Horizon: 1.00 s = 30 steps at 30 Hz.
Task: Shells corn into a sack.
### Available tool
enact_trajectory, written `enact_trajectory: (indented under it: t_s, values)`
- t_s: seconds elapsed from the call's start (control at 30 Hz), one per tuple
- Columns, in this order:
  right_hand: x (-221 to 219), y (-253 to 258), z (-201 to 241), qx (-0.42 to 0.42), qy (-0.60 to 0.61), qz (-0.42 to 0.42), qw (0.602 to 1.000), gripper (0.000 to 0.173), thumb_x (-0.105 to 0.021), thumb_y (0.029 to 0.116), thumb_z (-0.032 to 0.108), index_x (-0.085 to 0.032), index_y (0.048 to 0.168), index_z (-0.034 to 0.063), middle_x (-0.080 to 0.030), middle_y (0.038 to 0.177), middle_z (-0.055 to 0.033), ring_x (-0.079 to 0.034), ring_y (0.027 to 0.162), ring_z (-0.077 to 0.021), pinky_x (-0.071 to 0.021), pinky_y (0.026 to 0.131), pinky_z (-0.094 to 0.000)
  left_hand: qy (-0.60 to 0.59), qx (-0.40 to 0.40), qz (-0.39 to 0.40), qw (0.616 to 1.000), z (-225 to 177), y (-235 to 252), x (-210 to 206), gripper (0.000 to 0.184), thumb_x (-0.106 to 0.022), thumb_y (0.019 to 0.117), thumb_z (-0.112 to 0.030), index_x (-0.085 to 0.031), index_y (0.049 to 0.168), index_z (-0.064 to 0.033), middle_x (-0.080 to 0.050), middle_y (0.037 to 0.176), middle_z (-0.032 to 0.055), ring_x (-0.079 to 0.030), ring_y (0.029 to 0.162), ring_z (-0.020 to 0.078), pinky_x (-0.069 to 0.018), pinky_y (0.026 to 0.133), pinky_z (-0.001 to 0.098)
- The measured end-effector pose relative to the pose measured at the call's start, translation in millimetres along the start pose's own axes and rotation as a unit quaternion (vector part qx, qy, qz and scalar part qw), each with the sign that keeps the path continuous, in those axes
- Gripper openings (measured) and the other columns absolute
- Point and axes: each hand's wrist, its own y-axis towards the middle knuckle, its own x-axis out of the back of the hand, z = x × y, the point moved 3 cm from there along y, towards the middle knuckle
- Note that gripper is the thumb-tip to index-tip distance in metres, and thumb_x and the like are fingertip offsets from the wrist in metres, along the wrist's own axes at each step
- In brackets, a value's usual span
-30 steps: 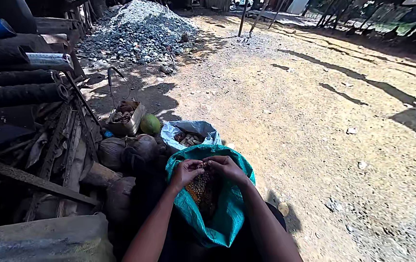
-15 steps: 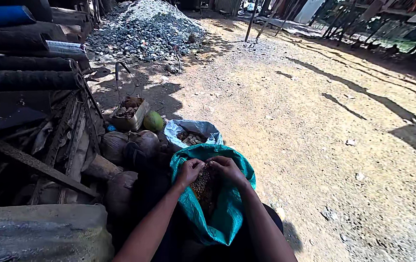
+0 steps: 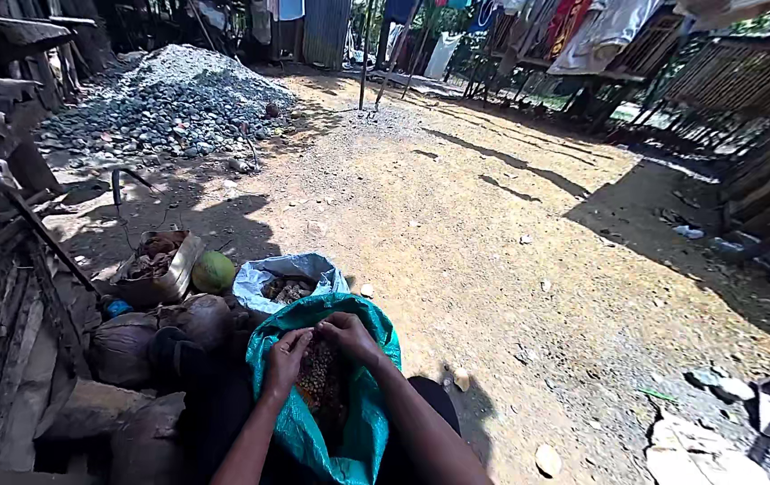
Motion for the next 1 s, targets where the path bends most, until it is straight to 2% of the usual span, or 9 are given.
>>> enact_trajectory:
  t_s: [0.13, 0.23, 0.3, 0.5, 0.6, 0.7, 0.83, 0.93, 1.0]
  values:
    - [1, -2, 0, -0.034, 0.010, -0.027, 0.999, 0.024, -0.060, 0.1034, 0.015, -0.062, 0.106, -0.0090, -0.065, 0.084, -0.0083, -0.063, 0.068, -0.0088, -0.0557, 0.069, -0.0268, -0.002, 0.024, -0.052, 0.998, 3, 2, -16, 0.021, -0.051, 0.1053, -0.005, -0.067, 0.107, 0.0089, -0.066, 0.094, 0.0067, -0.057, 0.075, 0.0013, -0.0483, 0.070, 0.0178]
    - [6, -3, -1, -0.055, -0.009, -0.048, 0.997, 0.025, -0.061, 0.1029, 0.017, -0.062, 0.106, -0.0082, -0.065, 0.084, -0.0090, -0.063, 0.067, -0.0104, -0.0562, 0.069, -0.0286, 0.054, 0.077, -0.023, 0.995, -3, 7, -26, 0.026, -0.045, 0.1088, -0.008, -0.064, 0.113, 0.0097, -0.064, 0.099, 0.0136, -0.056, 0.079, 0.0101, -0.0479, 0.073, 0.0264]
    - [8, -2, -5, -0.064, -0.017, -0.045, 0.997, 0.025, -0.062, 0.1026, 0.017, -0.062, 0.105, -0.0076, -0.065, 0.083, -0.0083, -0.063, 0.067, -0.0103, -0.0562, 0.068, -0.0286, 0.083, 0.108, 0.001, 0.991, -2, 8, -28, 0.030, -0.041, 0.1106, -0.012, -0.063, 0.116, 0.0087, -0.061, 0.095, 0.0143, -0.054, 0.075, 0.0136, -0.0472, 0.069, 0.0297]
    - [1, -4, -3, -0.067, -0.008, -0.008, 0.998, 0.019, -0.062, 0.1018, 0.012, -0.062, 0.103, -0.0067, -0.064, 0.083, -0.0056, -0.063, 0.067, -0.0072, -0.0561, 0.068, -0.0252, 0.016, 0.123, -0.009, 0.992, 6, 3, -23, 0.028, -0.042, 0.1106, -0.013, -0.060, 0.110, 0.0083, -0.055, 0.085, 0.0068, -0.049, 0.064, 0.0055, -0.0424, 0.058, 0.0206]
    - [7, -5, 3, -0.068, -0.010, 0.000, 0.998, 0.018, -0.061, 0.1021, 0.011, -0.061, 0.102, -0.0068, -0.064, 0.082, -0.0044, -0.062, 0.065, -0.0065, -0.0557, 0.066, -0.0242, -0.036, 0.155, -0.010, 0.987, 5, 4, -24, 0.028, -0.046, 0.1100, -0.016, -0.062, 0.107, 0.0065, -0.057, 0.085, 0.0053, -0.052, 0.063, 0.0050, -0.0452, 0.058, 0.0200]
    - [14, -4, 4, -0.058, -0.013, -0.003, 0.998, 0.017, -0.058, 0.1033, 0.011, -0.062, 0.102, -0.0055, -0.063, 0.081, -0.0033, -0.062, 0.066, -0.0059, -0.0554, 0.067, -0.0234, -0.093, 0.188, -0.010, 0.978, 7, 4, -21, 0.029, -0.045, 0.1103, -0.016, -0.064, 0.110, 0.0060, -0.061, 0.089, 0.0068, -0.057, 0.067, 0.0074, -0.0506, 0.062, 0.0227]
    - [18, -2, -3, -0.060, 0.002, -0.019, 0.998, 0.014, -0.056, 0.1035, 0.007, -0.064, 0.100, -0.0044, -0.062, 0.079, -0.0015, -0.060, 0.066, -0.0047, -0.0536, 0.067, -0.0221, -0.156, 0.202, -0.002, 0.967, 7, 3, -20, 0.035, -0.036, 0.1124, -0.015, -0.062, 0.122, 0.0069, -0.066, 0.112, 0.0147, -0.065, 0.084, 0.0133, -0.0552, 0.076, 0.0279]
    - [18, -3, -4, -0.057, 0.005, -0.026, 0.998, 0.014, -0.056, 0.1035, 0.007, -0.064, 0.102, -0.0051, -0.063, 0.080, -0.0022, -0.060, 0.066, -0.0046, -0.0536, 0.067, -0.0219, -0.166, 0.191, 0.005, 0.967, 6, 1, -22, 0.033, -0.041, 0.1111, -0.013, -0.063, 0.123, 0.0077, -0.065, 0.120, 0.0165, -0.066, 0.090, 0.0141, -0.0554, 0.080, 0.0285]
    - [17, -4, -3, -0.054, 0.001, -0.028, 0.998, 0.014, -0.056, 0.1036, 0.006, -0.063, 0.102, -0.0050, -0.063, 0.080, -0.0022, -0.060, 0.065, -0.0044, -0.0536, 0.066, -0.0215, -0.152, 0.168, 0.027, 0.974, 6, 0, -25, 0.030, -0.045, 0.1094, -0.011, -0.061, 0.125, 0.0087, -0.065, 0.117, 0.0156, -0.066, 0.088, 0.0123, -0.0557, 0.079, 0.0277]
